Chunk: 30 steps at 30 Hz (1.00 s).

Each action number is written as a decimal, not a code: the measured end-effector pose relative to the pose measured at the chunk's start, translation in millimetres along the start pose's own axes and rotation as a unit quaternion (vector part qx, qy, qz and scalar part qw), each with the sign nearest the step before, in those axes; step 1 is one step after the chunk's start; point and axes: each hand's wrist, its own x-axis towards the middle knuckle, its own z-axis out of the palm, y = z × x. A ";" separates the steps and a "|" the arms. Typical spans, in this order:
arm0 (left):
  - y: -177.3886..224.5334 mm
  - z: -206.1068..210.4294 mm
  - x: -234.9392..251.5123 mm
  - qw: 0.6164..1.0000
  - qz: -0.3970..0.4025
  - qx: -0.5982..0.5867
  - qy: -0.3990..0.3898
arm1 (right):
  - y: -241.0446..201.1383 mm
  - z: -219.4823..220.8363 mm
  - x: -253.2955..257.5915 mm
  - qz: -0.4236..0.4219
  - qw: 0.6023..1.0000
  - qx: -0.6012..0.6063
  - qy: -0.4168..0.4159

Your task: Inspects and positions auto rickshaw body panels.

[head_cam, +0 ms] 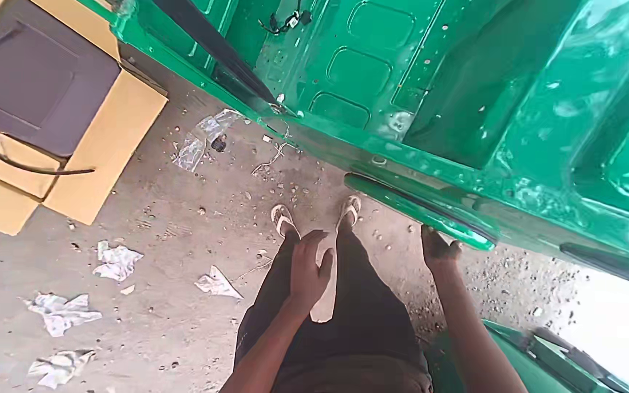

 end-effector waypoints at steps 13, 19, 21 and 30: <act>-126.9 184.7 124.4 0.864 -0.440 -0.211 -0.125 | 18.7 -12.0 -26.3 -0.059 0.658 -0.714 -0.231; -122.4 203.3 144.7 0.878 -0.420 -0.216 -0.074 | -2.1 2.1 -10.6 -0.027 0.504 -0.794 -0.338; -132.0 200.5 147.4 0.874 -0.428 -0.227 -0.051 | 2.5 2.5 -0.8 0.003 0.416 -0.833 -0.366; -185.9 258.9 208.0 0.839 -0.422 -0.341 -0.025 | 25.4 -20.6 17.7 -0.074 0.229 -0.872 -0.427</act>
